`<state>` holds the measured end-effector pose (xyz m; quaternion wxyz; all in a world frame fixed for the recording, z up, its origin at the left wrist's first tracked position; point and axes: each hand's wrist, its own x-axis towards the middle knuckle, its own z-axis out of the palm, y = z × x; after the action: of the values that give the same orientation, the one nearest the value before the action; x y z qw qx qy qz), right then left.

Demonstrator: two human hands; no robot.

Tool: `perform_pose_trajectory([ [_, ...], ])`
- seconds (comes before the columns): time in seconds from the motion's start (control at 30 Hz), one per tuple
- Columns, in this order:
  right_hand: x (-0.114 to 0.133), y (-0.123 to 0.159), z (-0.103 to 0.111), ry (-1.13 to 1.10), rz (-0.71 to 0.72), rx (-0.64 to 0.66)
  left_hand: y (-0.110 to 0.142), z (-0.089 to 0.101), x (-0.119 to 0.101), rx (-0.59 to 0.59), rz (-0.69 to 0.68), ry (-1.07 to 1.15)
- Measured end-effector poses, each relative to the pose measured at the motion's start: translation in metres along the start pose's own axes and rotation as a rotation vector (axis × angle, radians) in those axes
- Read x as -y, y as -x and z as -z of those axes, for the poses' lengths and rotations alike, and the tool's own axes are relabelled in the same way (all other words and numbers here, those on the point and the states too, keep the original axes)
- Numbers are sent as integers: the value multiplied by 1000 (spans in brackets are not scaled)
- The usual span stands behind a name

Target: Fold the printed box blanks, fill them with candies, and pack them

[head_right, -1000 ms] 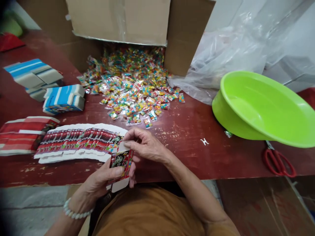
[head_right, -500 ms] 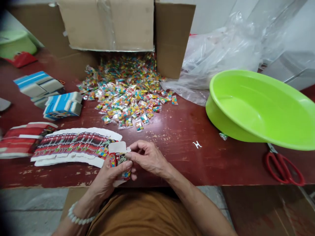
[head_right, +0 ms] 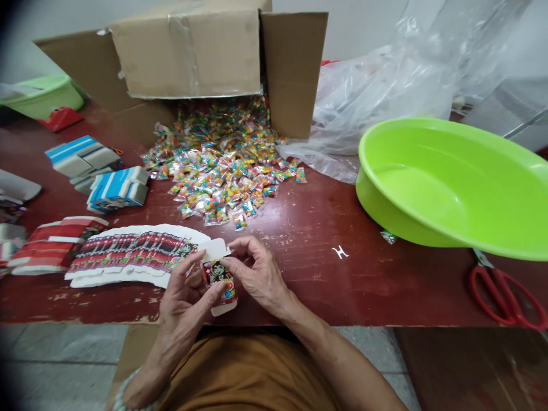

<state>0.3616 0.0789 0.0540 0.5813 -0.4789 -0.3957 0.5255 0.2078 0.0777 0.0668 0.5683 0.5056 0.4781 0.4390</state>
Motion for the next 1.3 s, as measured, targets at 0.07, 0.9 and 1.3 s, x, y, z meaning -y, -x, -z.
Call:
perform_pose_trajectory([
  [0.07, 0, 0, 1, 9, 43, 20, -1, 2, 1, 16, 7, -37],
  [0.9, 9, -1, -7, 431, 217, 190, -6, 13, -9, 273, 528, 382],
  [1.3, 11, -9, -18, 121, -97, 216, -11, 24, -3, 206, 458, 155],
])
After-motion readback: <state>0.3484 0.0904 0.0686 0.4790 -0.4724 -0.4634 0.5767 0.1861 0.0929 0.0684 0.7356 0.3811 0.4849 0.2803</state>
